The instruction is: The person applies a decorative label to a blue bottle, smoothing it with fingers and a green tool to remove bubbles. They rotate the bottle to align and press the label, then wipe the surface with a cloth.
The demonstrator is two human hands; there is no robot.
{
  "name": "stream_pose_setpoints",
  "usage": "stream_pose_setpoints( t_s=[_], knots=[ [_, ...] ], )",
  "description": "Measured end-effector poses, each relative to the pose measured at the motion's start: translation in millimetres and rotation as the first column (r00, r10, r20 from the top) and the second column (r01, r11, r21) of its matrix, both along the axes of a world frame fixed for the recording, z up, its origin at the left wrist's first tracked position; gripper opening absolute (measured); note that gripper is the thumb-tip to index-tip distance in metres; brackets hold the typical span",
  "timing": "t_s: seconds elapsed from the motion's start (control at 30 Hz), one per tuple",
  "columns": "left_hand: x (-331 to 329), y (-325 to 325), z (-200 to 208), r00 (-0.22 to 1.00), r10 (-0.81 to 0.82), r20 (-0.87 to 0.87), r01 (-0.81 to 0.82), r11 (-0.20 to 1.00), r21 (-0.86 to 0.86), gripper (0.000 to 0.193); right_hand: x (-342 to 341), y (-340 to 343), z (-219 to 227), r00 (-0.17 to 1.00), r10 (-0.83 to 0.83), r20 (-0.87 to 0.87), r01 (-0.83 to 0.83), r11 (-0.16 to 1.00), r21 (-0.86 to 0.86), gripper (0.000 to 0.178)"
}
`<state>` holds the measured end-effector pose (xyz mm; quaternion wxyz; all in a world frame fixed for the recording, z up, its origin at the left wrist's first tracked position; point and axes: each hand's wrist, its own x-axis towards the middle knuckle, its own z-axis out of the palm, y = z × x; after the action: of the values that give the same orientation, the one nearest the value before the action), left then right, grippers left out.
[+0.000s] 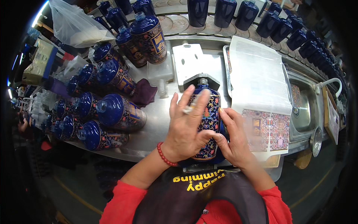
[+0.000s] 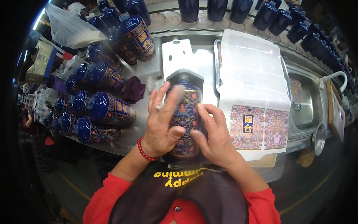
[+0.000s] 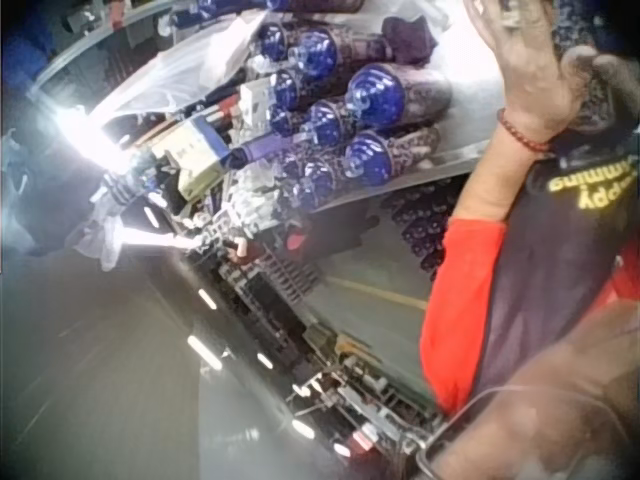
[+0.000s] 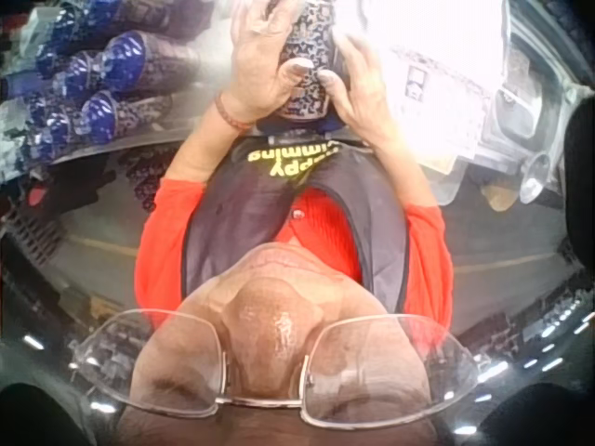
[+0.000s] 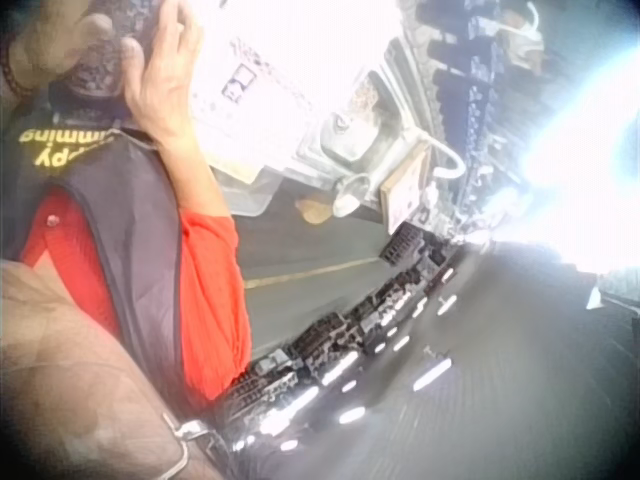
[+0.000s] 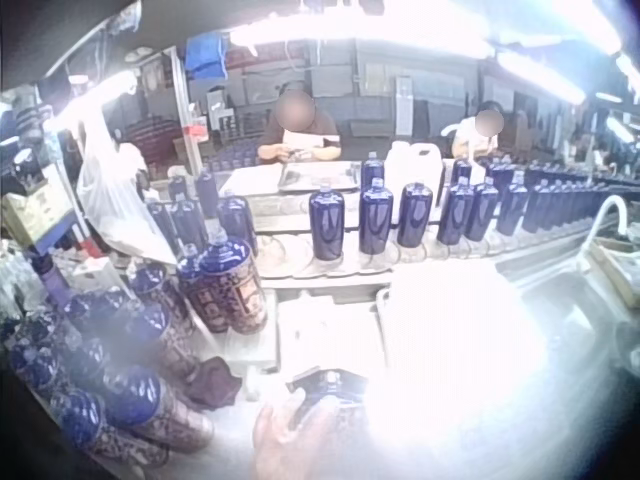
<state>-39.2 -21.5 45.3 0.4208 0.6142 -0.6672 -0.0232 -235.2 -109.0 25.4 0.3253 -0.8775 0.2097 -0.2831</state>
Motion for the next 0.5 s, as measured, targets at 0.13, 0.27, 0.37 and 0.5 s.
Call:
stream_pose_setpoints(
  t_s=[0.13,0.27,0.37,0.5],
  knots=[
    [4,25,-21,0.985,0.118,-0.125,-0.125,0.991,-0.056,0.084,-6,-3,-2,0.997,0.017,-0.078,-0.017,1.0,0.0,0.059],
    [-7,62,-40,0.999,0.047,-0.016,-0.047,0.998,-0.047,0.085,-1,-17,22,0.997,-0.028,0.065,0.04,0.98,-0.197,0.053],
    [-17,75,-48,0.994,0.093,-0.063,-0.096,0.994,-0.051,0.094,12,-31,47,0.986,-0.031,0.164,0.041,0.997,-0.06,0.029],
    [-22,73,-53,0.981,0.19,0.023,-0.192,0.978,0.086,0.103,38,-47,67,0.995,0.072,-0.068,-0.097,0.846,-0.525,0.03]
  ],
)
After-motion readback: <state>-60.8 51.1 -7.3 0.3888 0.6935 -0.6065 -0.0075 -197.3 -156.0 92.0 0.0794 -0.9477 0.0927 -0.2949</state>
